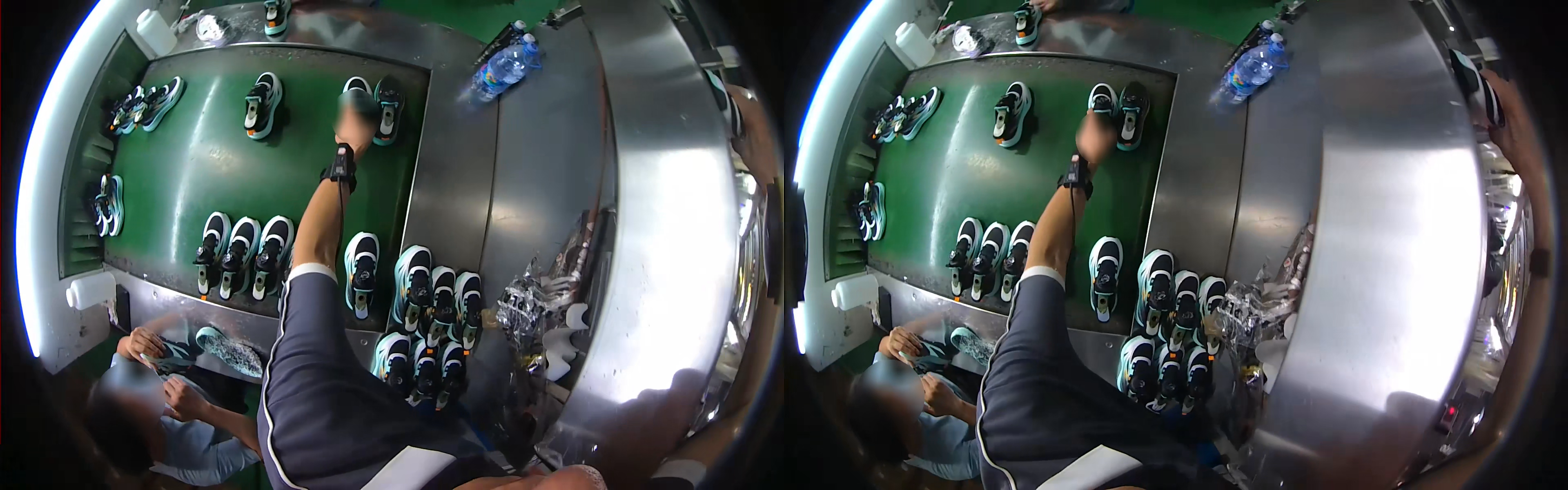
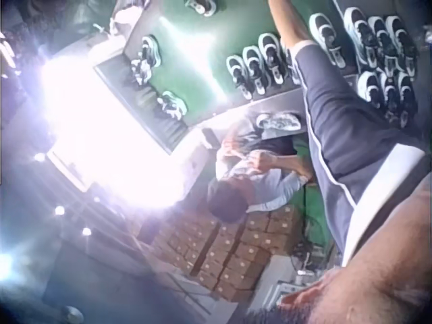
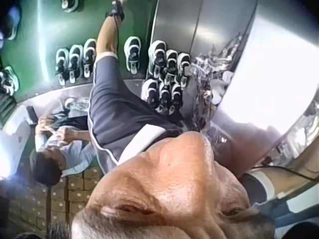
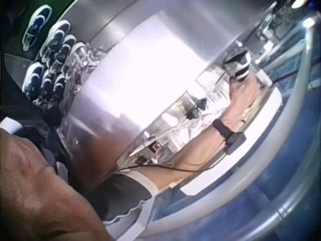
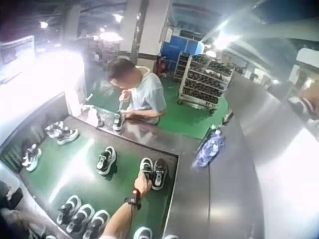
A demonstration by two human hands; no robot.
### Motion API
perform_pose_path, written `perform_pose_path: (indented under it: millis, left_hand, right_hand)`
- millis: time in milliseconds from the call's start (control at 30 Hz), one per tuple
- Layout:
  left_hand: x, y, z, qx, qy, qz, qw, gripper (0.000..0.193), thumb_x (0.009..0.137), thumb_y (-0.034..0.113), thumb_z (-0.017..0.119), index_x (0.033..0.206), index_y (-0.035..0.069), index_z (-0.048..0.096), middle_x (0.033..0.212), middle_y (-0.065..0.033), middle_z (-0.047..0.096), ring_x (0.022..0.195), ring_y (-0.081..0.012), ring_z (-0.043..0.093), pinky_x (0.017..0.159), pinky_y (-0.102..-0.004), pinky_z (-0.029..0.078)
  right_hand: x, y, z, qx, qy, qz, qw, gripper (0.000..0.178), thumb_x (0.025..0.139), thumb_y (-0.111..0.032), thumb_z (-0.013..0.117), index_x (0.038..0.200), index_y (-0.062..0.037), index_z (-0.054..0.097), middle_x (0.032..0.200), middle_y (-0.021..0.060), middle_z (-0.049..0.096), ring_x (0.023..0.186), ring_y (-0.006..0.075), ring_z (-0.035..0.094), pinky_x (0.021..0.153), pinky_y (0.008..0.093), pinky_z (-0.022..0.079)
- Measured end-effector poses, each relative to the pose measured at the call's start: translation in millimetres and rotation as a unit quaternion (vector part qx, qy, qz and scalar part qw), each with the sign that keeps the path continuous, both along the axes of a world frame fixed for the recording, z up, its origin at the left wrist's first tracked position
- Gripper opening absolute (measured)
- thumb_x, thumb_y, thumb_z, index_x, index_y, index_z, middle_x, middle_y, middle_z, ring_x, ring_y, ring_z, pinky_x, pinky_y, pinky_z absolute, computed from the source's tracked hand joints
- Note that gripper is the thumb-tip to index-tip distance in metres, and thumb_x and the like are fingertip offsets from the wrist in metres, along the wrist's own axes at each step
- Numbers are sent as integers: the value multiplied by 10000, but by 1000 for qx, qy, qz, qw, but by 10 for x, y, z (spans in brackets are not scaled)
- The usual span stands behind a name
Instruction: Using a lasting machine to shape and attach the upper part of a shoe to the sole, then placing the shoes on a conveyor belt.
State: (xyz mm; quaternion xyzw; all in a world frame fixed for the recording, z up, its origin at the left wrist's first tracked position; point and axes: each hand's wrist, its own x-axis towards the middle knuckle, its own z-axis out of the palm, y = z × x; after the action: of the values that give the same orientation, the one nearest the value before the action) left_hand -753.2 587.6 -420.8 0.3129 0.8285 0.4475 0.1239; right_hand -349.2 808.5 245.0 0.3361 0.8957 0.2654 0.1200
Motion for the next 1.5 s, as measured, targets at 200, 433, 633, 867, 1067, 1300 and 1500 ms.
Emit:
perform_pose_path:
  millis: [200,433,633,867,1067,1300,1500]
  left_hand:
    - [-226,-576,-307,-28,90,-39,995,874,739,311,707,1440,70,243,1369,-191,446,1164,-383,530,898,-499,478]
    - [1144,-1923,280,202,-81,-142,966,391,867,104,593,1216,-65,543,1155,-208,621,1032,-305,615,906,-376,471]
    - [3670,-3522,2398,71,-516,-500,692,156,909,59,606,913,-84,669,1020,-163,677,946,-208,640,861,-325,504]
    - [5697,-3978,4050,154,-618,-684,356,754,883,457,631,1371,-59,375,1293,-140,518,1208,-232,490,1031,-353,367]
    - [6917,-5375,4121,-46,-647,-707,281,528,895,116,614,1359,-4,392,1221,-108,561,1073,-202,576,942,-340,449]
    - [7961,-7491,3625,-146,-415,-878,187,626,917,241,611,1424,-13,347,1241,-98,541,1107,-159,512,951,-302,414]
    - [9189,-8727,3309,-295,-266,-910,118,593,944,380,563,1377,8,404,1260,-88,555,1072,-181,563,895,-326,460]
  right_hand:
    - [262,-863,-272,36,133,9,990,632,706,-125,675,1308,-48,500,1093,196,614,1042,310,588,912,373,438]
    - [1323,-2975,249,74,368,-64,925,734,761,-318,753,1332,38,458,1191,205,595,1083,262,578,971,358,415]
    - [2149,-5097,-156,37,557,-96,824,707,691,-321,805,1227,56,538,983,119,666,926,166,618,836,315,475]
    - [3029,-7129,-952,28,735,-297,609,560,683,-197,775,1143,54,579,861,123,693,767,152,655,689,292,502]
    - [3652,-9112,-1819,121,806,-391,428,640,751,-306,740,1249,25,513,902,137,671,773,190,641,694,296,513]
    - [3894,-11159,-2879,460,781,-393,156,547,713,-114,758,1203,10,547,1002,53,638,888,131,591,821,271,491]
    - [3974,-12720,-3028,599,667,-441,53,496,747,-63,673,1226,-13,552,1003,63,630,892,143,587,836,270,470]
